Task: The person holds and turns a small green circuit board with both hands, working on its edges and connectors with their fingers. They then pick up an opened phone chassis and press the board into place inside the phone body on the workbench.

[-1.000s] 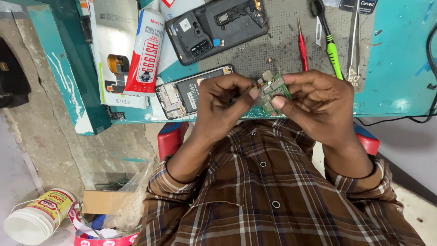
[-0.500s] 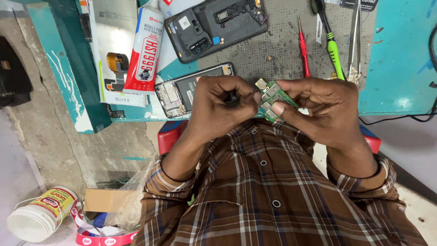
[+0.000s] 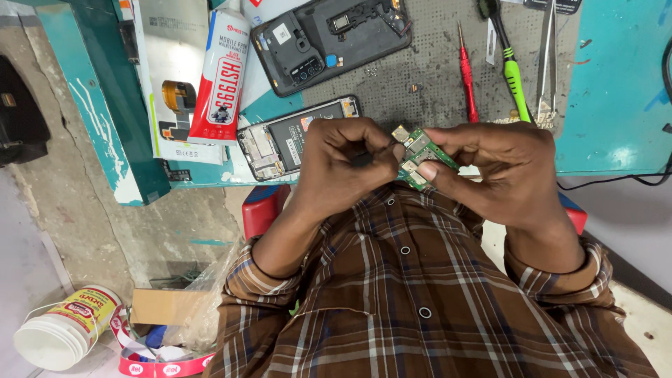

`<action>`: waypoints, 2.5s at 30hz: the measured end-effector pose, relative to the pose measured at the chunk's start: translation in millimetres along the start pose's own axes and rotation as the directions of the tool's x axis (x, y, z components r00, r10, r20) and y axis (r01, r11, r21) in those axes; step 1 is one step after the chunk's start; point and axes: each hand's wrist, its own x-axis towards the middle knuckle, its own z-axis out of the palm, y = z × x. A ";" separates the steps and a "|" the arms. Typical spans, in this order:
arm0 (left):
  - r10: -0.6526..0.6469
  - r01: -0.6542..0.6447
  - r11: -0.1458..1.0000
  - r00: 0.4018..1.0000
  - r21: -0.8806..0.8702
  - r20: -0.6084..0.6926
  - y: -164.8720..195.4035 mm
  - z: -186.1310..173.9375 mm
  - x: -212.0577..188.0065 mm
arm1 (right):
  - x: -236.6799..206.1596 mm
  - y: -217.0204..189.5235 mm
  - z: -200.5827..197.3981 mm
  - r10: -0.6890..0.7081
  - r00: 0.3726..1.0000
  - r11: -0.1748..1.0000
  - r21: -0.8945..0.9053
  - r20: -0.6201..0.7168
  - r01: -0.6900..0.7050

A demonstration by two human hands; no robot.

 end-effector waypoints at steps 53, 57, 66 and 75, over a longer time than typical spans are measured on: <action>-0.091 0.067 0.894 0.995 -0.443 -0.034 -30.5 2.8 -14.6 | 3.3 18.6 3.7 -0.625 0.776 0.480 -0.742 0.084 0.467; -0.091 0.063 0.901 0.995 -0.429 -0.043 -25.8 1.2 -13.0 | 3.4 17.9 3.3 -0.628 0.773 0.472 -0.745 0.090 0.471; -0.111 0.057 0.912 0.988 -0.405 -0.109 -19.4 1.4 -7.5 | 5.6 16.2 5.6 -0.634 0.769 0.516 -0.696 0.082 0.499; -0.118 0.050 0.878 0.986 -0.475 -0.114 -23.2 1.7 -5.0 | 6.2 18.2 5.7 -0.638 0.767 0.536 -0.673 0.072 0.509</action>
